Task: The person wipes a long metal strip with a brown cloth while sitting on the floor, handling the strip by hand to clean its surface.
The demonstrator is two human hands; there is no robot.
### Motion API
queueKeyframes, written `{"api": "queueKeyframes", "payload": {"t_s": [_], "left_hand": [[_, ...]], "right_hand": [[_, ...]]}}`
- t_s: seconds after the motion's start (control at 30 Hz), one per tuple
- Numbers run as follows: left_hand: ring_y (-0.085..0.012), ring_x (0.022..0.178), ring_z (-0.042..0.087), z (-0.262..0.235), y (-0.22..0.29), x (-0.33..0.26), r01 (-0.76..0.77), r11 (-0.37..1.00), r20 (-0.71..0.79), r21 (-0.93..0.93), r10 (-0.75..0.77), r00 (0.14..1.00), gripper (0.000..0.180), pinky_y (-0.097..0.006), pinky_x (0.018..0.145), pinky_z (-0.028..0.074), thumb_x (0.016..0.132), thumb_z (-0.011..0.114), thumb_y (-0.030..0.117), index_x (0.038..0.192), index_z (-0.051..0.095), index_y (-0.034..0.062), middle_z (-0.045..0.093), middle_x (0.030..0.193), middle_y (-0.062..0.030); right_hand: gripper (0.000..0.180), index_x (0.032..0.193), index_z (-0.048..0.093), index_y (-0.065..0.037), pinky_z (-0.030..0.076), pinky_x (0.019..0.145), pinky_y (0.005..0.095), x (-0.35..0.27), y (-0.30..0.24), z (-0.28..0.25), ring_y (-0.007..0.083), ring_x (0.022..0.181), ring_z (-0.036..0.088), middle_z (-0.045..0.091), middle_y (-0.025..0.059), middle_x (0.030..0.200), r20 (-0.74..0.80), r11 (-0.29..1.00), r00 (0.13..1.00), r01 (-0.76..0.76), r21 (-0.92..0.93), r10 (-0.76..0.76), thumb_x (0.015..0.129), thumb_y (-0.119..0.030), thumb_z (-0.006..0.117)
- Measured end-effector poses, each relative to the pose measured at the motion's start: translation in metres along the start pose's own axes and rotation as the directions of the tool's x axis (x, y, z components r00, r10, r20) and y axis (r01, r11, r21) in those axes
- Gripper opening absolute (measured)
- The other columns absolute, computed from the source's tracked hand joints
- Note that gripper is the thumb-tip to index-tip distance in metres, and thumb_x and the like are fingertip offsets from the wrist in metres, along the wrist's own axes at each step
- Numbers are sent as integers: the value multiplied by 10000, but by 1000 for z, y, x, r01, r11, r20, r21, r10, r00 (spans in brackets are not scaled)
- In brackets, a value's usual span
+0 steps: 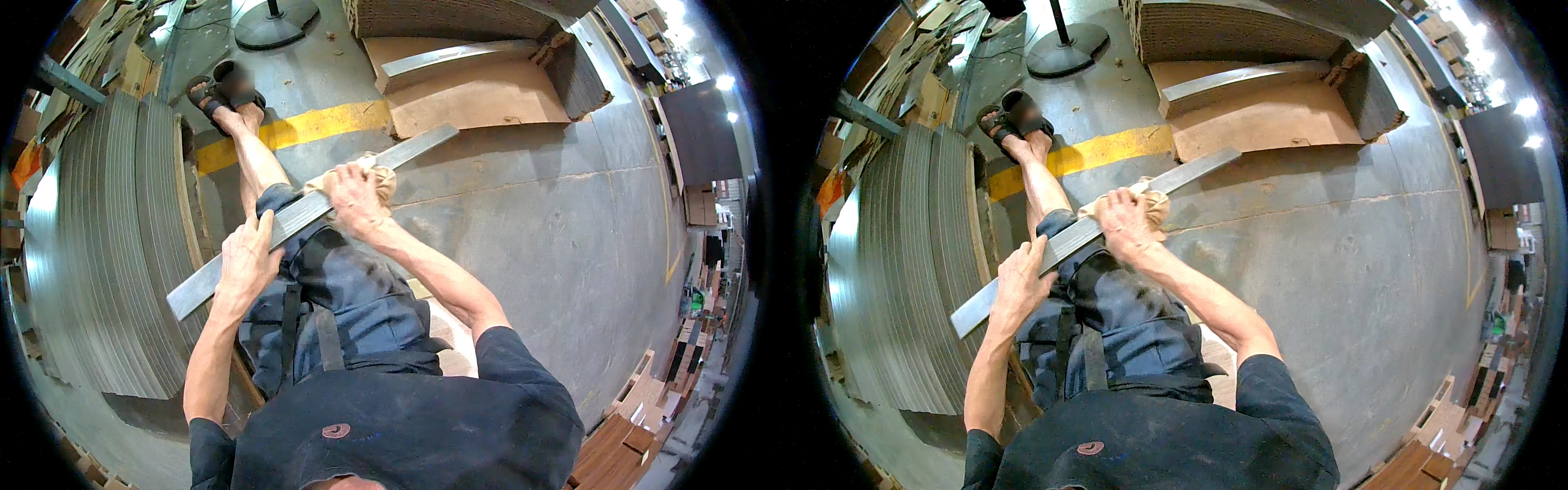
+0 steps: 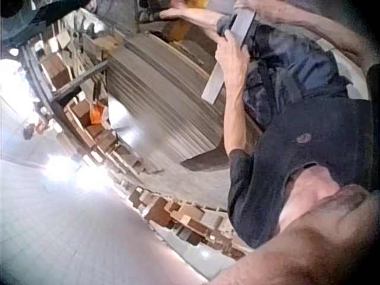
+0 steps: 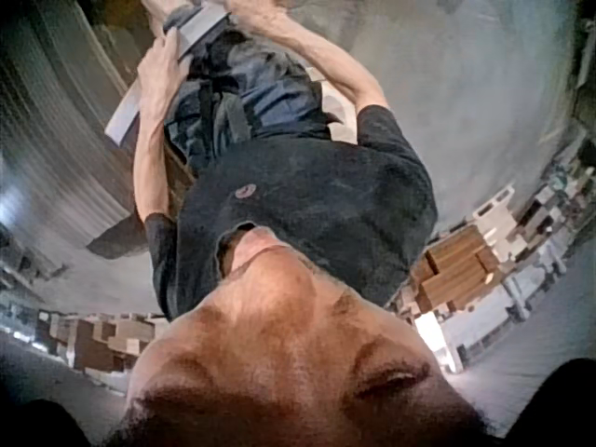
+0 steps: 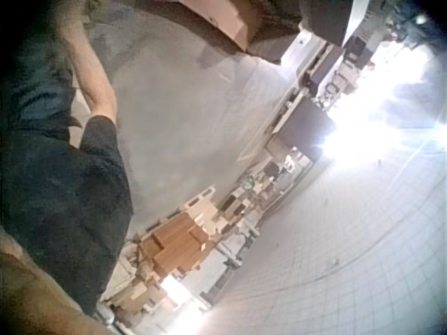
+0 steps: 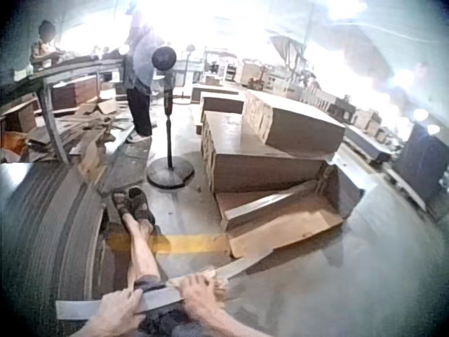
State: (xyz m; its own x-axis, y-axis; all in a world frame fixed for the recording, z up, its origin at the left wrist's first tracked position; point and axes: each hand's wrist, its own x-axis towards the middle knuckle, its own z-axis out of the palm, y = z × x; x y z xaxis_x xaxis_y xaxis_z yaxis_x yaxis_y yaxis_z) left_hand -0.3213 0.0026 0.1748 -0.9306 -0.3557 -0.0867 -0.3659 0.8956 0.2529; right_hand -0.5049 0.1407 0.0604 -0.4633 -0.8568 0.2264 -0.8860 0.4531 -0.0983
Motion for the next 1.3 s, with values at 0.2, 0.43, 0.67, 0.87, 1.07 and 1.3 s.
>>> {"api": "queueKeyframes", "payload": {"t_s": [0.2, 0.43, 0.67, 0.87, 1.07, 1.3], "left_hand": [[-360, 833, 631, -3, -26, -38, -37, 958, -117, -285, 4, 993, 510, -421, 720, 503, 690, 673, -12, 1187, 598, 74, 612, 903, -160], [-312, 793, 627, -30, -48, -92, 22, 931, -133, -365, -75, 988, 524, -380, 708, 509, 660, 697, -25, 1172, 620, 56, 603, 870, -140], [-300, 896, 643, -45, -62, -146, 220, 809, 35, -545, -240, 970, 597, -372, 808, 501, 637, 814, 102, 1203, 630, 51, 659, 970, -139], [-268, 1134, 608, -34, -84, -165, 283, 691, -139, -665, -487, 862, 641, -364, 991, 445, 720, 778, 157, 1290, 559, -36, 642, 1204, -183], [-315, 1195, 580, -12, -127, -173, 415, 721, -313, -555, -643, 699, 669, -386, 1029, 435, 763, 759, 183, 1328, 514, -77, 599, 1273, -243], [-383, 1233, 552, 17, -156, -162, 592, 627, -321, -506, -774, 545, 644, -422, 1039, 434, 783, 736, 168, 1313, 503, -114, 558, 1290, -318]], "right_hand": [[324, 980, 585, -76, 376, 789, 441, 0, 1, -62, 253, 957, 513, 539, 71, 942, -212, 955, 938, 292, 60, -273, 677, -174, 646], [326, 1072, 589, -76, 417, 910, 448, 0, 174, -88, 278, 1050, 528, 551, 106, 1029, -29, 943, 988, 138, -303, -153, 747, -61, 610], [589, 1260, 648, -152, 463, 1004, 393, -36, 264, -90, 308, 1184, 566, 593, 126, 1315, -41, 930, 929, -367, 28, 368, 777, 84, 408], [593, 1172, 679, -69, 486, 903, 313, -67, 191, -30, 199, 963, 642, 700, 91, 1039, 319, 593, 783, -616, 519, 534, 717, 135, 357], [462, 1088, 684, -39, 497, 891, 344, -91, 158, 56, 255, 971, 669, 711, 155, 992, 477, 574, 784, -618, 536, 398, 738, 99, 416], [349, 1017, 676, -26, 498, 882, 401, -95, 113, 61, 343, 965, 660, 701, 191, 974, 486, 650, 822, -547, 528, 298, 741, 32, 471]]}}
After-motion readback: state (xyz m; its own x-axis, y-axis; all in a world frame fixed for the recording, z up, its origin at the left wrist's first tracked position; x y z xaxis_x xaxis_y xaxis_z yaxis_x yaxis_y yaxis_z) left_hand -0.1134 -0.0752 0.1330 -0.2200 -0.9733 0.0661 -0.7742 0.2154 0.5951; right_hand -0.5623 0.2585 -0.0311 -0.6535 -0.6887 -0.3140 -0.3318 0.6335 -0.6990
